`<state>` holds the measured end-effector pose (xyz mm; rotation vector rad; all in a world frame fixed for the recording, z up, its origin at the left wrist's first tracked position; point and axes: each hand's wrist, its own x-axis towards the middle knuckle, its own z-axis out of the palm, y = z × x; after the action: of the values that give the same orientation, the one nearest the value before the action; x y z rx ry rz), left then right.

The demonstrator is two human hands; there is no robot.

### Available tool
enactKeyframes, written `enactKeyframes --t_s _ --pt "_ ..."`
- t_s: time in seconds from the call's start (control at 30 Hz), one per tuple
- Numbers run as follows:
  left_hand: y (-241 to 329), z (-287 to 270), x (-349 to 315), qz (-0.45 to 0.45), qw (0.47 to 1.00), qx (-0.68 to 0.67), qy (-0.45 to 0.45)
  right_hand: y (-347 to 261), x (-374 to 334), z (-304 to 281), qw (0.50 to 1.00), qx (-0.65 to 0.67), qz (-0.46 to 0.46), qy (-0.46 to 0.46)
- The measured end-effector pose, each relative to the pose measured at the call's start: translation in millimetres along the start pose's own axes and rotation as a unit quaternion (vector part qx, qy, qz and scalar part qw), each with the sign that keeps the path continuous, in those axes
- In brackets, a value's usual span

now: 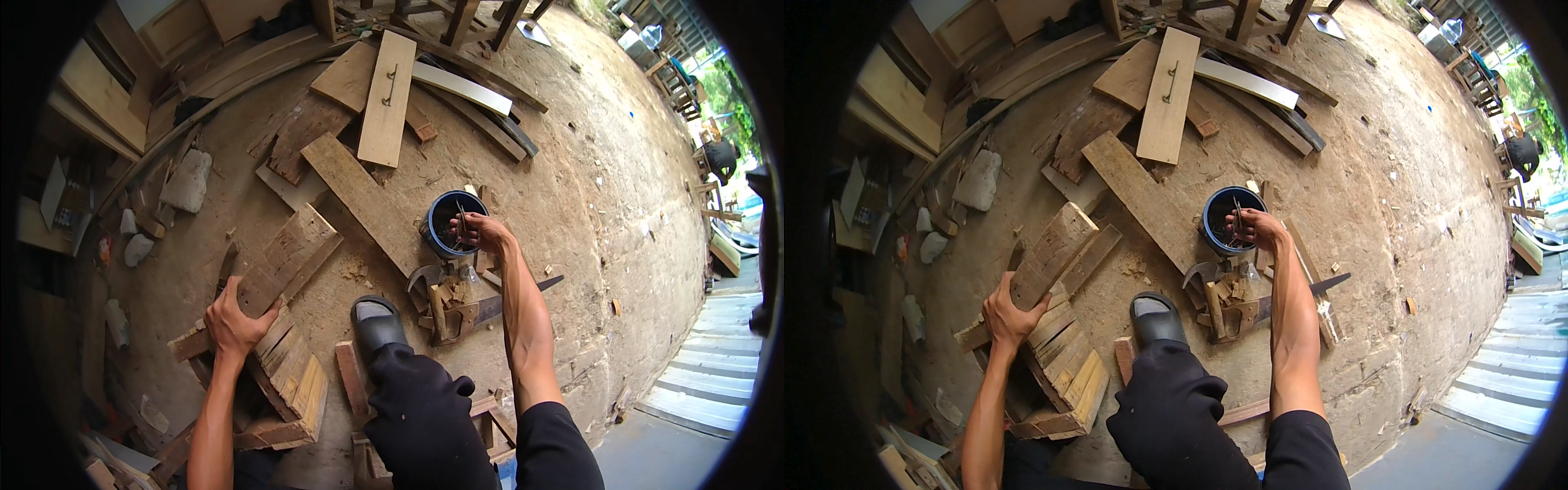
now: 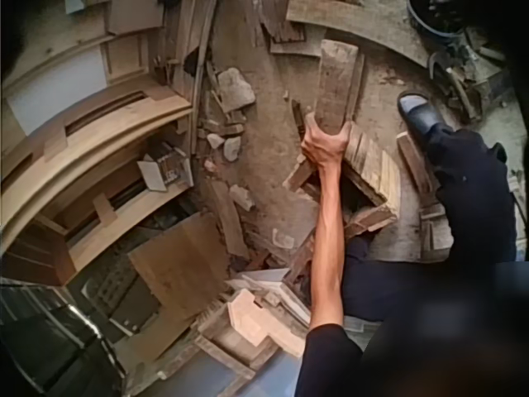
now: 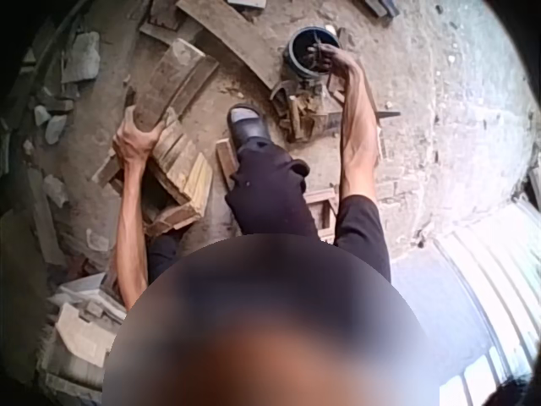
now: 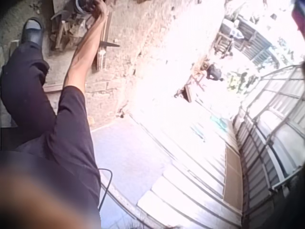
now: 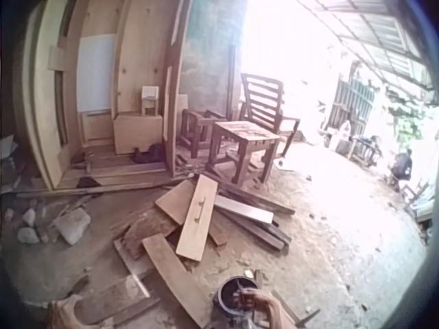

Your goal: The person assembles a small wooden stool by hand, positioning planks and legs, then securing them with nails and a hammer. The person repeatedly aligns parts, hammers nails, and adjusts the frame to complete the assembly.

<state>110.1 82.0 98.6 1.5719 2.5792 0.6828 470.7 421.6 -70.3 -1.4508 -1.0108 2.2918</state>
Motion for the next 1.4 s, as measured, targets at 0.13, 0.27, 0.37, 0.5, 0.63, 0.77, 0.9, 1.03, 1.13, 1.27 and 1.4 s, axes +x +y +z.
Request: enactKeyframes --t_s 0.13,0.27,0.37,0.5,0.63,0.77,0.9,1.03,1.13,1.27,1.4 --pt "0 -1 0 -0.005 1.0 0.006 -0.006 -5 -5 2 0.998 0.054 0.033 0.005" --pt "-1 -1 0 -0.004 1.0 0.0 -0.003 -10 -8 2 0.997 0.071 0.027 -0.03" --pt "0 -1 0 -0.003 1.0 -0.004 0.0 -12 -9 3 0.993 0.102 0.021 -0.054" --pt "0 -1 0 -0.003 1.0 -0.006 0.001 -16 -9 5 0.991 0.105 0.022 -0.076" --pt "0 -2 0 -0.006 1.0 0.008 0.003 -16 -4 7 0.992 0.093 0.026 -0.076" --pt "1 -3 0 -0.004 1.0 0.004 0.004 -10 1 4 0.998 0.028 0.034 -0.042" --pt "1 -1 0 -0.005 1.0 -0.004 0.005 -6 -1 2 0.994 0.088 -0.044 -0.041" --pt "-7 1 -4 -0.013 1.0 0.01 0.009 -22 -25 39 0.984 -0.08 -0.158 -0.012" --pt "-14 4 -4 0.027 0.999 0.0 0.021 -50 -74 94 0.978 -0.1 -0.17 -0.068" --pt "-8 -7 -5 0.081 0.996 0.02 0.019 -90 -168 180 0.914 -0.252 -0.259 -0.183" --pt "32 -38 -19 -0.01 0.958 -0.27 0.098 -114 -234 253 0.855 -0.387 -0.257 -0.23"
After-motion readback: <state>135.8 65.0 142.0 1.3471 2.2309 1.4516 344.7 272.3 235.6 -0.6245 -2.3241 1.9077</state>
